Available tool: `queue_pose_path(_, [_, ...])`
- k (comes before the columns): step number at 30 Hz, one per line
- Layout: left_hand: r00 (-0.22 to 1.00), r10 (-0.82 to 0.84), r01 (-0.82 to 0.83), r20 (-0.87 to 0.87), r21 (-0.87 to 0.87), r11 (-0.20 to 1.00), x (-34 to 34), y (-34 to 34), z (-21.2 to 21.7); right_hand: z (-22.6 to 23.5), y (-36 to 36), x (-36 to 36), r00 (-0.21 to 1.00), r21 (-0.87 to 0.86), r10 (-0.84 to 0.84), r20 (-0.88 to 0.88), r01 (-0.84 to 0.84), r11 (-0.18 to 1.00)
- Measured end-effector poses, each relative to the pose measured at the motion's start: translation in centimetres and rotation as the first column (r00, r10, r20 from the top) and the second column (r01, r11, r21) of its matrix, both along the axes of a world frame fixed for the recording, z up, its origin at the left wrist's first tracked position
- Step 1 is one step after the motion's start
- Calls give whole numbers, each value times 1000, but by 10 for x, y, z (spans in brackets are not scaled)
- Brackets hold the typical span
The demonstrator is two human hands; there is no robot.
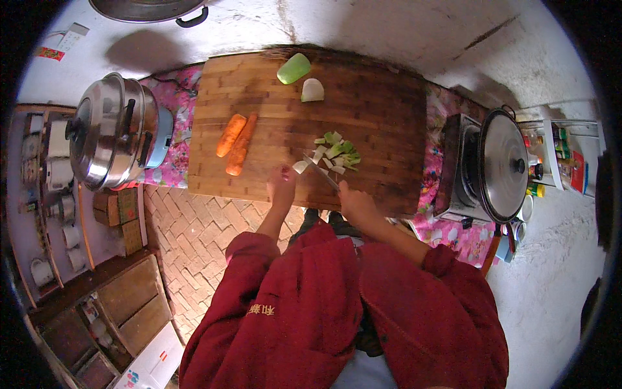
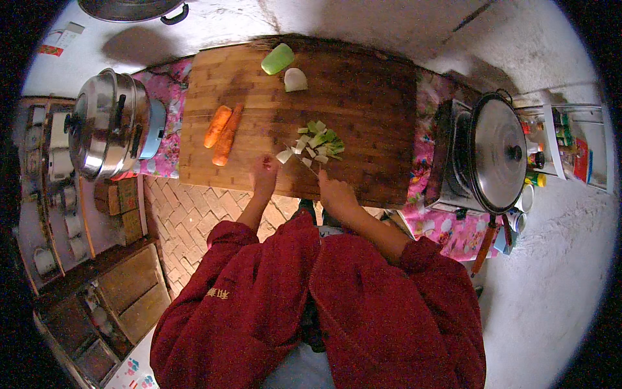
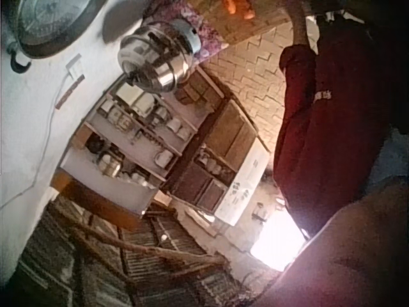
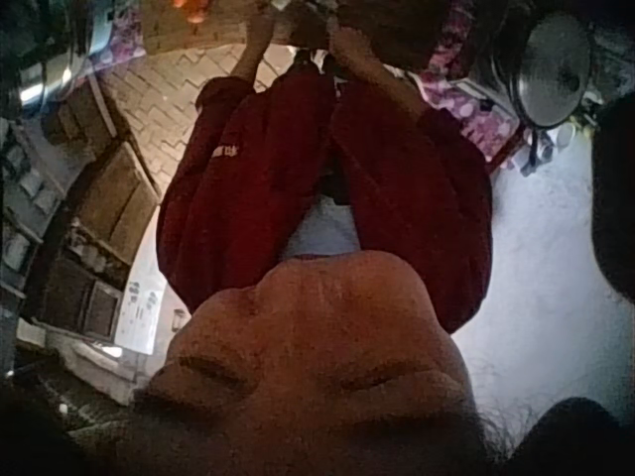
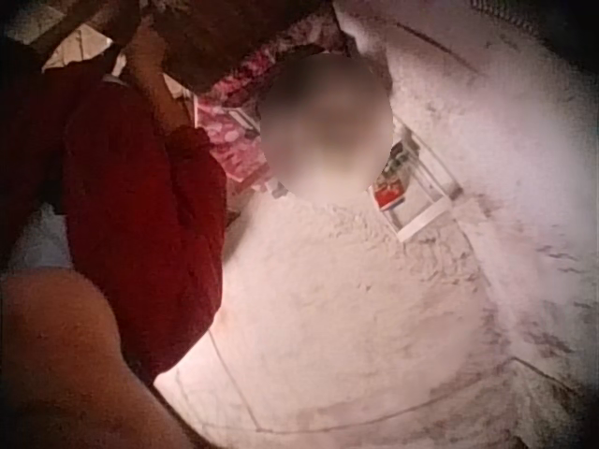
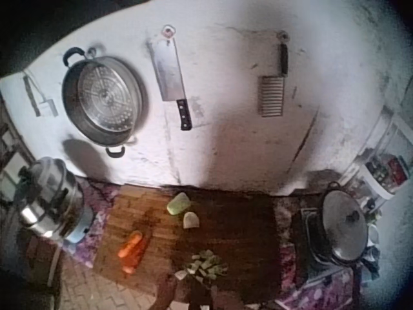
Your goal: The person washes hands at a sink, dries them with a cloth, then moves to a wooden cutting board. They use a knife to slice a green vegetable into small pieces on the board.
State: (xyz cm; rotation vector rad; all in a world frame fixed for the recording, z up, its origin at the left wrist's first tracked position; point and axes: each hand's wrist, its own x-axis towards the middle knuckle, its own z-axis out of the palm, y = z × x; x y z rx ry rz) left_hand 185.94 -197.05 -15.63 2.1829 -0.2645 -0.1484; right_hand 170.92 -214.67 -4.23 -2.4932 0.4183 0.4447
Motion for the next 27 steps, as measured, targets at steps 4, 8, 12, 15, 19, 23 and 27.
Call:
queue_pose_path(4, [987,160,-163,33,232,959,31,28,15,-9,5,0,994,72,88,-58,-84,994])
queue_pose_path(8, [927,181,-309,328,395,865,60,52,36,-24,11,8,994,123,89,-58,-81,989])
queue_pose_path(12, [919,143,-310,367,448,839,75,57,44,-30,-6,13,996,15,-25,-90,27,1000])
queue_pose_path(15, [935,23,-180,354,419,890,82,49,38,-37,-20,15,995,-20,-62,-72,61,998])
queue_pose_path(19, [889,-237,147,392,246,958,92,-22,42,-36,-27,5,996,-35,-73,-44,71,997])
queue_pose_path(23, [827,-326,360,459,13,933,130,-124,59,-17,-15,-16,994,58,-8,-107,14,998])
queue_pose_path(27, [848,-513,516,130,17,857,172,-173,57,-42,-3,-35,991,72,73,-111,-66,995])
